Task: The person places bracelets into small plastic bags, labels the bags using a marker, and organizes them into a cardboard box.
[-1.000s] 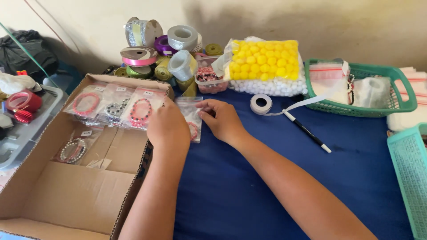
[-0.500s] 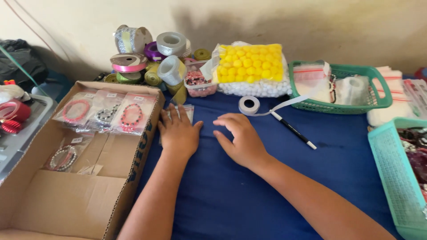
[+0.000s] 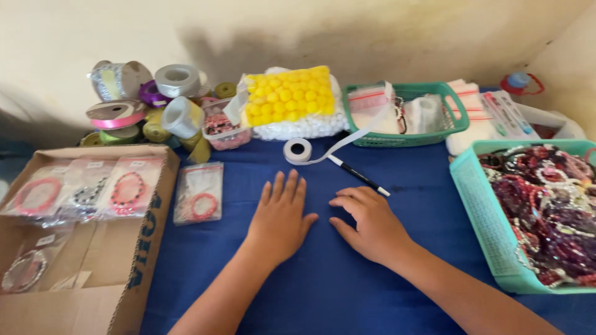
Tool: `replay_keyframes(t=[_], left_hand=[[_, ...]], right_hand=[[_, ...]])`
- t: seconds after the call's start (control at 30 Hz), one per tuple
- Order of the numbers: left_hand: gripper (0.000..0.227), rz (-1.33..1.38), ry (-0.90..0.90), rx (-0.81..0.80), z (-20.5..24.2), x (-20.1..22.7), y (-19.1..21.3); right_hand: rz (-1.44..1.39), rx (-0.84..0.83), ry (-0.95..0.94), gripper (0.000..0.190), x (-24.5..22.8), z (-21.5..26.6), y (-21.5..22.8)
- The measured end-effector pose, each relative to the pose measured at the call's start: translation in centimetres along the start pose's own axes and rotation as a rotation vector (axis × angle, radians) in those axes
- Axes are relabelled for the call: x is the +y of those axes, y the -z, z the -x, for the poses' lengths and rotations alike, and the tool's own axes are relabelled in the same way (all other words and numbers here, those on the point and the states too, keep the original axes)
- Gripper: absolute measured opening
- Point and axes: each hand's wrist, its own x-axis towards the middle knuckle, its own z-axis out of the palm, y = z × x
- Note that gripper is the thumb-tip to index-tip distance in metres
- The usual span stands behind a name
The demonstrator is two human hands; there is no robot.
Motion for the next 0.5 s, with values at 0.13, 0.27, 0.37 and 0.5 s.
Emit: replay_keyframes(t=[0.13,0.27,0.37,0.5], left_hand=[[0.072,0.102,-0.105,-0.032,-0.2,2.0,-0.9],[0.066,0.025,-0.183,-0.052,-0.3,3.1,-1.1],[0.063,-0.021,-0.24,-0.03,0.2,4.3,-1.8],[0.064,0.057,-0.351,-0.096,0.3,7.2,-0.4]], right_hand=[[0.035,-0.015,-0.022,0.029,2.2,1.3,2.1],[0.044,-0.05,-0.025,0.031,3.6,1.9,3.5],[0.091,-0.067,-0.004,0.033,4.3,2.5,3.9],[0.157,-0.125,-0.007,0.035,4.4,3.2,4.6]])
